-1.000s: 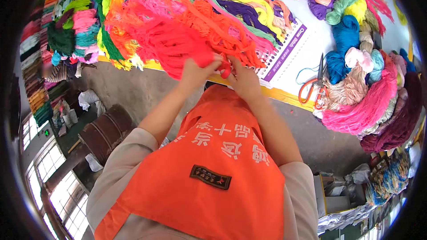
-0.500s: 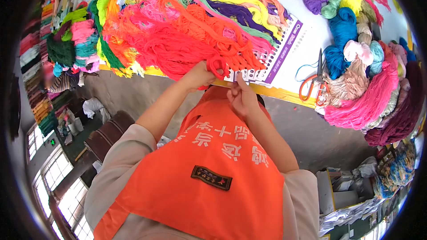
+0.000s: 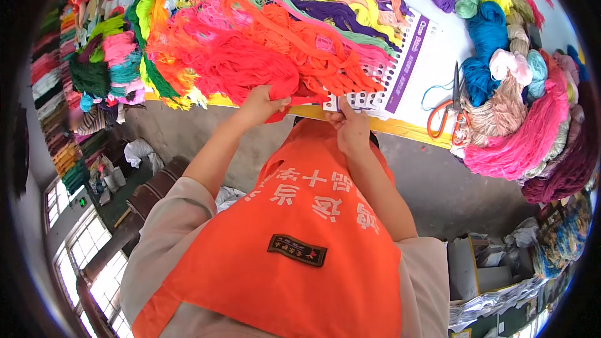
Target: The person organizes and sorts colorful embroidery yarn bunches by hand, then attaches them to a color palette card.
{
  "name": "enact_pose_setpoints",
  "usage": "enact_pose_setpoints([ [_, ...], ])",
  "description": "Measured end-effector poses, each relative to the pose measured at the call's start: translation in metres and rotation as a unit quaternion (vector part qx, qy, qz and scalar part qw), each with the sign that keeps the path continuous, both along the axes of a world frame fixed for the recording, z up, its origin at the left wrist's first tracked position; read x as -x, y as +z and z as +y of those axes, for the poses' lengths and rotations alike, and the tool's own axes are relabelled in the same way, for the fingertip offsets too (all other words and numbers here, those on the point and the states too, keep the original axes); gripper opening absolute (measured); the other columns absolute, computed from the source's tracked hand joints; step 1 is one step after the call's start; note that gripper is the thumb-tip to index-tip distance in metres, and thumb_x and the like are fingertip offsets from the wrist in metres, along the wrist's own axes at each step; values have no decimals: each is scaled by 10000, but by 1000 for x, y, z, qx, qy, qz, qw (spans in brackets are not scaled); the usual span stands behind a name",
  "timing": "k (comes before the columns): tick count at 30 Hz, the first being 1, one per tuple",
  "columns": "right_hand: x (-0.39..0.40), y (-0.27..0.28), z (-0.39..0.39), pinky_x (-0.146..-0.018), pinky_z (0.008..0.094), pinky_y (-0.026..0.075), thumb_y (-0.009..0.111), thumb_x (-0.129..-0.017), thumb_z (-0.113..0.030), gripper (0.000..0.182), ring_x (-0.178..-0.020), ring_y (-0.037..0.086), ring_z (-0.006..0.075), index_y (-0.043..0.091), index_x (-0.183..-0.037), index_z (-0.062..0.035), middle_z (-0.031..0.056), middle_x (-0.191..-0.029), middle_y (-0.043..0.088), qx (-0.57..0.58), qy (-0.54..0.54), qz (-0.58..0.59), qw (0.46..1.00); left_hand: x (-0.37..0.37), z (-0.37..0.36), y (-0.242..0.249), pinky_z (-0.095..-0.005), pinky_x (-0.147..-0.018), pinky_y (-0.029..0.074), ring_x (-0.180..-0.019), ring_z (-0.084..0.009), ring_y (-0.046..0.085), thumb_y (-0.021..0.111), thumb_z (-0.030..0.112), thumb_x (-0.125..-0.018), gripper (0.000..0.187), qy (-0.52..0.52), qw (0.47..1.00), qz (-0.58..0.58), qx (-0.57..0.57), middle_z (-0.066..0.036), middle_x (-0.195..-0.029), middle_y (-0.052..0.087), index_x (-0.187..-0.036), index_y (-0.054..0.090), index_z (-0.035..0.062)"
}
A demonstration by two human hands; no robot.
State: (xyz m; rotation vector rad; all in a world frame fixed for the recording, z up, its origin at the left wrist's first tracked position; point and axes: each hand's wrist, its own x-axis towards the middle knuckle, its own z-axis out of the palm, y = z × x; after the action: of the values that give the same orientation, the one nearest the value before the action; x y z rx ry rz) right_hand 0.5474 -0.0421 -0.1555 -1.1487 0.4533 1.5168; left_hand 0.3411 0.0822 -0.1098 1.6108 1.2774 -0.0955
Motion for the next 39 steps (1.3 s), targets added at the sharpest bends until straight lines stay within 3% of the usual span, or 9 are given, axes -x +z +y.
enact_pose_setpoints([
  [2, -5, 1, -3, -616, 285, 568, 645, -952, -174, 158, -570, 589, 112, 621, -854, -54, 20, -675, 628, -19, 19, -3, 1000, -5, 1, 0, -307, -471, 415, -557, -157, 607, 714, 292, -885, 283, 90, 958, 1, 272, -72, -712, 633, -867, 633, 22],
  [5, -9, 3, -4, -615, 286, 565, 643, -955, -180, 145, -581, 591, 108, 619, -875, -62, 19, -702, 637, -3, 45, 0, 999, -52, -4, 17, -258, -403, 312, -482, -76, 523, 702, 276, -898, 239, 162, 929, -43, 331, -11, -666, 589, -828, 621, 62],
  [11, -36, 18, -20, -590, 284, 550, 643, -949, -264, 222, -582, 586, 108, 601, -895, -53, 23, -717, 627, 71, 212, 48, 974, -67, -6, -19, -284, -502, 422, -557, -102, 540, 729, 150, -834, 156, 46, 974, -90, 201, -17, -705, 600, -894, 638, 37],
  [14, -41, 31, -7, -615, 351, 515, 671, -881, -174, 174, -653, 626, 183, 593, -962, -41, 63, -768, 632, -75, 422, -446, 786, -56, -12, -32, -321, -593, 473, -642, -149, 592, 721, 115, -818, 182, -18, 985, -123, 124, -35, -748, 624, -961, 647, 30],
  [15, -41, 27, 2, -615, 351, 515, 671, -881, -174, 174, -653, 626, 183, 593, -962, -41, 63, -768, 632, -75, 420, -446, 787, -55, -14, -36, -347, -640, 492, -685, -191, 621, 708, 101, -814, 205, -56, 982, -165, 70, -52, -769, 641, -997, 648, 29],
  [17, -44, 15, 21, -711, 397, 520, 684, -825, -139, 197, -799, 639, 272, 600, -982, -54, 95, -876, 625, -254, 421, -661, 567, -61, -15, -36, -381, -670, 499, -725, -253, 639, 689, 100, -810, 221, -75, 977, -196, -35, -97, -805, 653, -1015, 645, 30],
  [21, -43, -17, 30, -777, 422, 507, 667, -808, -133, 200, -903, 614, 324, 597, -981, -64, 107, -945, 609, -282, 490, -636, 526, -62, -19, -46, -464, -728, 505, -845, -396, 636, 656, 148, -797, 261, -123, 982, -90, -115, -210, -899, 650, -1035, 640, 43],
  [26, -37, -38, 32, -696, 405, 538, 666, -797, -174, 237, -846, 631, 307, 560, -973, -55, 110, -918, 587, -290, 508, -692, 422, -68, -18, -44, -475, -732, 504, -858, -395, 629, 668, 205, -792, 255, -161, 979, -4, -125, -215, -893, 644, -993, 645, 51],
  [39, -38, -31, 46, -718, 417, 543, 602, -835, -139, 205, -880, 634, 323, 517, -997, -47, 127, -987, 570, -305, 507, -666, 454, -69, -18, -54, -478, -731, 497, -865, -408, 619, 699, 219, -784, 267, -145, 982, 24, -116, -213, -917, 642, -967, 644, 34],
])
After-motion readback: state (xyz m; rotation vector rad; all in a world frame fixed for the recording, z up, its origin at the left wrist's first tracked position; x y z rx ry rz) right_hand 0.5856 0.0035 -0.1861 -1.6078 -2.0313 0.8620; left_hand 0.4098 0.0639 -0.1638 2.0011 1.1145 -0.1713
